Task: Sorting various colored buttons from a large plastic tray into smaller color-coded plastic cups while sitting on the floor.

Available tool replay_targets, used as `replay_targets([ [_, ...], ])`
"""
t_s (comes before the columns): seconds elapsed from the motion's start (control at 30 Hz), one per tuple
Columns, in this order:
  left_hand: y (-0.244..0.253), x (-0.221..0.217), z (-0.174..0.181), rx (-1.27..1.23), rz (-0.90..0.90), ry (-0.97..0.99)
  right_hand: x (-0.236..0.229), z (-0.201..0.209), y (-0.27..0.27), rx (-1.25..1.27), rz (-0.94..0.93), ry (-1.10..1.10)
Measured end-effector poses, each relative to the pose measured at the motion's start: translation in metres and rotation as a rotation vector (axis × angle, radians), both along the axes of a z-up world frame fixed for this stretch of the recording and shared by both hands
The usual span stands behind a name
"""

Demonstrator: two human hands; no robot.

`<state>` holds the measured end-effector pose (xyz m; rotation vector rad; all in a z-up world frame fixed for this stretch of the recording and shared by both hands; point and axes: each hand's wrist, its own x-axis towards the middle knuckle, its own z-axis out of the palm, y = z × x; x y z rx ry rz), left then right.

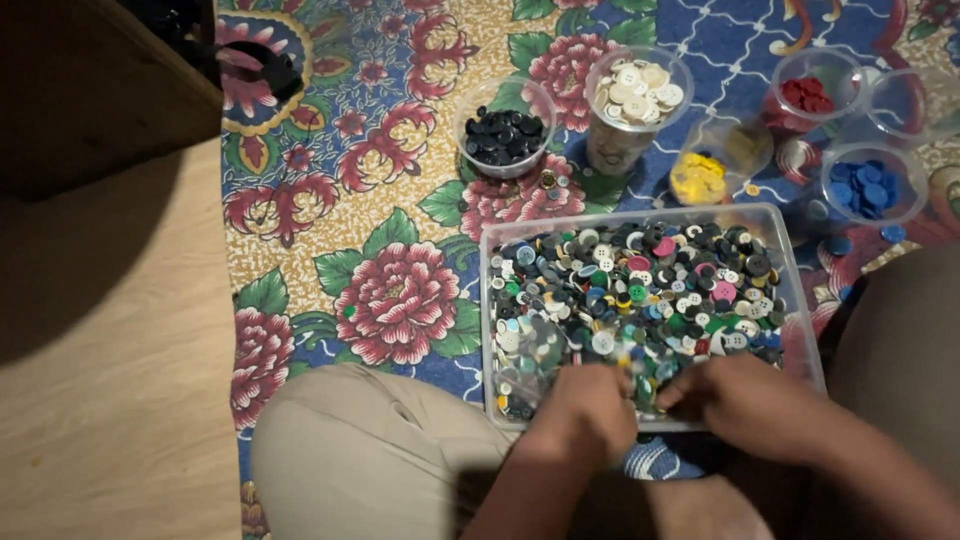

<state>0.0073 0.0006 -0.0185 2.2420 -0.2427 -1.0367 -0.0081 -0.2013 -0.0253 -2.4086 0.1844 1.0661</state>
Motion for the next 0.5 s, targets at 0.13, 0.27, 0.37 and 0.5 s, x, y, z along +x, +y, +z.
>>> replay_targets([
  [0.13, -0.005, 0.023, 0.027, 0.067, 0.038, 0.038, 0.0, -0.02, -0.01, 0.036, -0.036, -0.182],
  [0.27, -0.002, 0.032, 0.014, 0.044, 0.195, -0.129, 0.002, -0.025, -0.023, 0.104, -0.089, -0.259],
  [0.37, 0.003, 0.032, 0.015, -0.007, 0.199, -0.215, 0.005, -0.004, -0.018, 0.091, -0.19, -0.237],
  [0.5, 0.009, 0.035, 0.01, -0.067, 0.27, -0.323, 0.014, 0.018, -0.015, -0.071, -0.319, -0.181],
])
